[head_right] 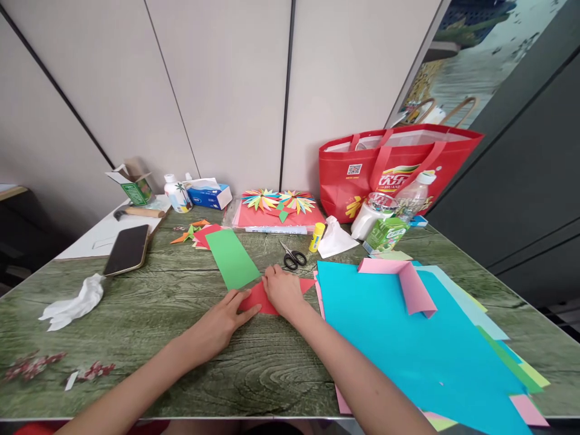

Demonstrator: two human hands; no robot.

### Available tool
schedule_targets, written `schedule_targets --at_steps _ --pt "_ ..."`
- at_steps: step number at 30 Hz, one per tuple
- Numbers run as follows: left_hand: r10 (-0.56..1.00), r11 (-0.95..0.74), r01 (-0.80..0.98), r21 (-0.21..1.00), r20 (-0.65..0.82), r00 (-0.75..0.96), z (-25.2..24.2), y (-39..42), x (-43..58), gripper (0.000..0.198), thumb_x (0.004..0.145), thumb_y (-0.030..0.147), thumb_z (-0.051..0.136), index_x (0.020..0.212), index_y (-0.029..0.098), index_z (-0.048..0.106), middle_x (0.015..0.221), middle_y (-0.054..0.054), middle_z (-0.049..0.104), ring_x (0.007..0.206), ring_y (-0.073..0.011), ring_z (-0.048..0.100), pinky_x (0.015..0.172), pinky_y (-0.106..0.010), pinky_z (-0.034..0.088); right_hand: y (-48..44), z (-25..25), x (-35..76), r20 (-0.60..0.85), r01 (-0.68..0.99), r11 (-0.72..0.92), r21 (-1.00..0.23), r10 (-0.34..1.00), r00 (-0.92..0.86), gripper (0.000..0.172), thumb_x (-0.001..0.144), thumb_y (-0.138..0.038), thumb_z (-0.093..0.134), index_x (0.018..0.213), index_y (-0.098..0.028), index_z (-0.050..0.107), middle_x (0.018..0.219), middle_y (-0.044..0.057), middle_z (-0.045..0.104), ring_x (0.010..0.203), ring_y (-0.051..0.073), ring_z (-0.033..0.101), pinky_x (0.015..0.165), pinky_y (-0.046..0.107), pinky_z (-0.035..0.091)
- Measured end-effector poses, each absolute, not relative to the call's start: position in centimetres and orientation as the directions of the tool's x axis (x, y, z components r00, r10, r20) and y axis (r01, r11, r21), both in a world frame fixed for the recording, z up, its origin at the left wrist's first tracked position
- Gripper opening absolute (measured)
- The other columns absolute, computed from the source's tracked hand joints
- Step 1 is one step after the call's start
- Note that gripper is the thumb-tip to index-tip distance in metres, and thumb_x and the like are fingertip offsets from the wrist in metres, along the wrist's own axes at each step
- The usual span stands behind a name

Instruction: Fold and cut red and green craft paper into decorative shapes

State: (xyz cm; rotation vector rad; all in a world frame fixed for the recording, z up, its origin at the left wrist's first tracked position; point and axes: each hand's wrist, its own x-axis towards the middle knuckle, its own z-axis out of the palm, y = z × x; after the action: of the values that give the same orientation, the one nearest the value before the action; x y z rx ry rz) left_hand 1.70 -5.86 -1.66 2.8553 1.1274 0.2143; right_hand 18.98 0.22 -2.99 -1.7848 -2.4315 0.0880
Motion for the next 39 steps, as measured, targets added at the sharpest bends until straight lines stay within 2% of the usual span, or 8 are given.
schedule_targets --at_steps 6,16,21,24,27,31,33,39 --pt "0.725 -0.688 0.717 0.111 0.133 0.675 -1.9 -6.6 0.7 0.04 0.081 0.005 0.038 0.118 0.017 0.049 0.1 -0.01 0.051 0.096 -0.0226 0.046 0.082 -0.037 0.046 0.1 -3.1 18.8 0.056 0.963 0.256 -0.084 0.966 -0.252 0.021 0.091 -0.03 0.034 0.094 -0.017 0.05 0.094 0.01 0.058 0.075 0.02 0.062 0.056 0.027 0.041" --pt "0.764 -0.643 0.762 0.077 0.124 0.633 -1.3 -8.8 -0.7 0.036 0.079 0.003 0.04 0.112 0.007 0.053 0.107 -0.016 0.056 0.097 -0.0252 0.049 0.084 -0.04 0.046 0.5 -3.6 18.7 0.084 0.964 0.184 -0.194 0.982 -0.171 0.018 0.089 -0.024 0.037 0.095 -0.014 0.051 0.094 0.013 0.061 0.073 0.022 0.062 0.056 0.027 0.04" --pt "0.775 -0.632 0.739 0.234 0.173 0.608 -0.4 -6.5 -0.8 0.029 0.083 0.009 0.039 0.105 0.017 0.057 0.084 -0.007 0.062 0.084 -0.0211 0.055 0.071 -0.034 0.05 1.4 -3.7 19.4 0.104 0.915 0.228 -0.334 0.973 -0.205 0.018 0.088 -0.021 0.04 0.088 -0.013 0.056 0.089 0.012 0.064 0.076 0.022 0.061 0.06 0.027 0.041" --pt "0.791 -0.612 0.738 0.284 0.205 0.577 0.2 -3.5 -1.3 0.039 0.078 0.007 0.048 0.113 0.022 0.054 0.112 -0.008 0.057 0.105 -0.0225 0.051 0.087 -0.039 0.045 1.9 -3.1 20.8 0.128 0.84 0.316 -0.441 0.948 -0.29 0.026 0.09 -0.02 0.034 0.084 -0.015 0.059 0.082 0.007 0.065 0.076 0.016 0.061 0.064 0.024 0.042" --pt "0.845 -0.533 0.798 0.283 0.114 0.523 0.1 -1.0 -1.5 0.055 0.071 0.014 0.061 0.123 0.018 0.046 0.131 -0.013 0.045 0.121 -0.0278 0.039 0.098 -0.044 0.035 2.2 -2.2 22.9 0.149 0.774 0.378 -0.509 0.924 -0.353 0.018 0.086 -0.022 0.044 0.096 -0.016 0.058 0.086 0.004 0.065 0.075 0.014 0.06 0.065 0.023 0.043" --pt "0.866 -0.482 0.799 0.36 0.056 0.497 -0.9 0.2 -1.9 0.064 0.071 0.039 0.063 0.128 0.017 0.041 0.133 -0.013 0.044 0.124 -0.0261 0.037 0.1 -0.041 0.033 2.1 -1.2 25.3 0.103 0.725 0.454 -0.518 0.874 -0.474 0.047 0.061 -0.024 0.072 0.106 -0.02 0.059 0.104 0.006 0.059 0.097 0.022 0.054 0.079 0.03 0.041" --pt "0.864 -0.487 0.791 0.37 0.076 0.497 -1.3 0.2 -2.3 0.062 0.073 0.041 0.059 0.127 0.018 0.042 0.133 -0.013 0.044 0.123 -0.025 0.039 0.1 -0.039 0.033 1.9 -0.9 25.8 0.035 0.739 0.452 -0.5 0.863 -0.504 0.057 0.056 -0.022 0.076 0.11 -0.02 0.057 0.104 0.007 0.059 0.099 0.024 0.052 0.081 0.031 0.04" --pt "0.858 -0.511 0.801 0.312 0.121 0.5 -1.7 0.1 -3.5 0.051 0.076 0.029 0.056 0.124 0.017 0.046 0.127 -0.012 0.051 0.117 -0.0234 0.046 0.097 -0.038 0.037 1.4 -0.4 25.3 -0.025 0.751 0.48 -0.453 0.836 -0.548 0.054 0.053 -0.022 0.078 0.104 -0.022 0.06 0.09 0.003 0.062 0.091 0.023 0.05 0.073 0.028 0.039"
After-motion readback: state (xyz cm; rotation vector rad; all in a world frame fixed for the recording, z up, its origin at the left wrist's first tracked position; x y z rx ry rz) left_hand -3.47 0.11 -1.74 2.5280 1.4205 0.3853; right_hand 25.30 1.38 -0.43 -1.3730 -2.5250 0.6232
